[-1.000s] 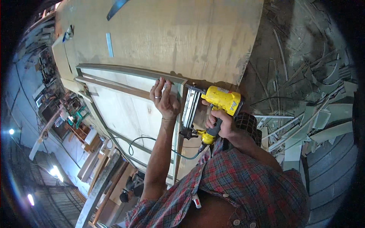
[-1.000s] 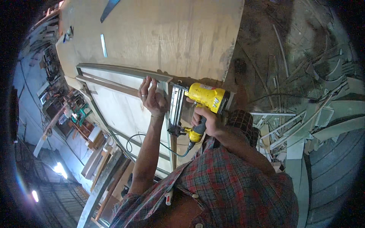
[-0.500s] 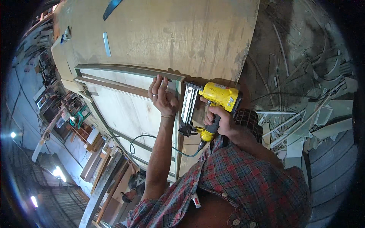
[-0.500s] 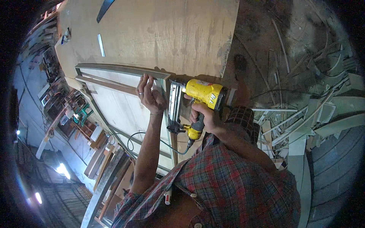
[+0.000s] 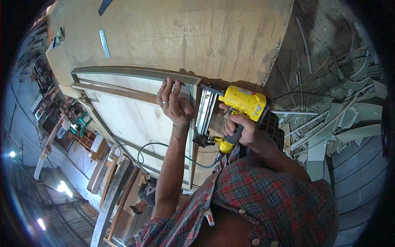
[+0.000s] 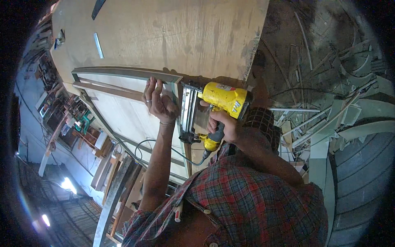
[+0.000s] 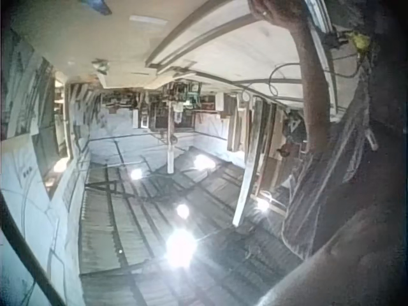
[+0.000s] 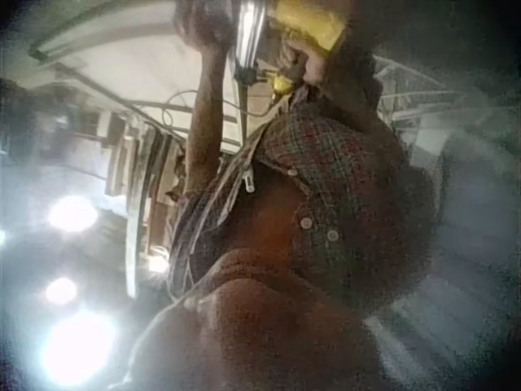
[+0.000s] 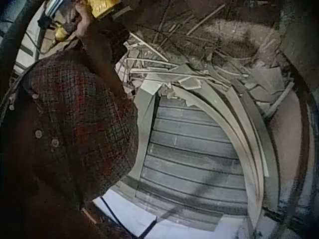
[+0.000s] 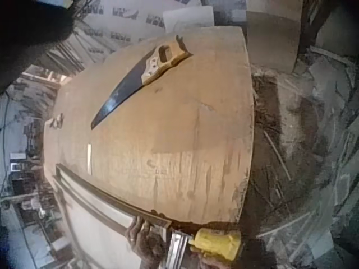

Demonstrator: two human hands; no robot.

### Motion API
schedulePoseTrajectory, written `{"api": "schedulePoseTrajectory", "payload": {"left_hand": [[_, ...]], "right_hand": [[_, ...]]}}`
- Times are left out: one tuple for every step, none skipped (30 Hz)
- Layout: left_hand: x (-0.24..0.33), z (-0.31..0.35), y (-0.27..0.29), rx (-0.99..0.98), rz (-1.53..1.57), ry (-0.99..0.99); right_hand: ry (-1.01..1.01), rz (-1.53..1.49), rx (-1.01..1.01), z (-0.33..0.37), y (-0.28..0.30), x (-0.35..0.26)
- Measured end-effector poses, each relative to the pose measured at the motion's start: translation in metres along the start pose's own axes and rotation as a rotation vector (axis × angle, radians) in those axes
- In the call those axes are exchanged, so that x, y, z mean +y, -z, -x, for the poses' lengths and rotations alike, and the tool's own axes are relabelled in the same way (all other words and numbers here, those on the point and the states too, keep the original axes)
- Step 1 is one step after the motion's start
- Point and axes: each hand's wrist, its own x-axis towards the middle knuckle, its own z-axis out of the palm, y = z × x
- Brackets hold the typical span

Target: The person aligns wooden trim strips onto a large panel, uses a pneumatic nail gun to fasten them, and uses a hand saw to cut a trim strip to length.

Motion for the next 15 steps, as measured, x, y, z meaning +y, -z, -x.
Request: {"api": "schedulePoseTrajectory", "payload": {"left_hand": [[0.000,0.001,0.001,-0.006,-0.004,-0.001],[0.000,0.001,0.001,-0.025,-0.016,0.002],[0.000,0.001,0.002,-0.011,-0.010,-0.002],[0.002,0.002,0.003,-0.018,-0.021,0.009],[0.002,0.000,0.003,-0.041,-0.036,0.007],[0.002,-0.002,0.005,-0.035,0.000,-0.044],[0.004,-0.003,0.002,-0.008,0.061,-0.057],[0.005,-0.004,0.000,0.015,0.125,-0.080],[0.007,-0.003,0.000,0.079,0.136,-0.107],[0.009,-0.002,0.002,0.032,0.054,-0.074],[0.009,-0.003,0.005,0.017,-0.024,-0.030],[0.009,-0.004,0.008,0.030,0.008,0.002],[0.009,-0.006,0.010,-0.010,0.029,0.023],[0.008,-0.007,0.015,-0.009,0.029,0.027],[0.011,-0.008,0.018,-0.014,0.359,0.240]], "right_hand": [[-0.015,0.027,0.022,0.000,0.000,0.001],[-0.036,0.038,0.004,0.001,0.001,0.001],[-0.043,0.008,0.024,0.001,0.001,0.003],[-0.025,-0.031,0.072,0.002,0.001,0.003],[-0.028,-0.027,0.039,0.002,0.000,0.006],[0.027,0.003,0.022,0.001,-0.004,0.012],[0.018,0.051,0.091,0.002,-0.001,0.007],[0.012,-0.048,0.082,0.003,-0.001,0.008],[0.040,0.005,0.060,0.003,-0.002,0.009],[0.114,0.013,0.030,0.003,-0.003,0.010],[0.084,0.061,0.000,0.004,-0.006,0.010],[0.102,0.057,0.003,0.004,-0.008,0.009],[0.139,0.043,-0.046,0.004,-0.012,0.008],[0.132,0.096,-0.036,0.002,-0.016,0.005],[0.030,0.032,0.111,0.005,-0.019,0.005]]}}
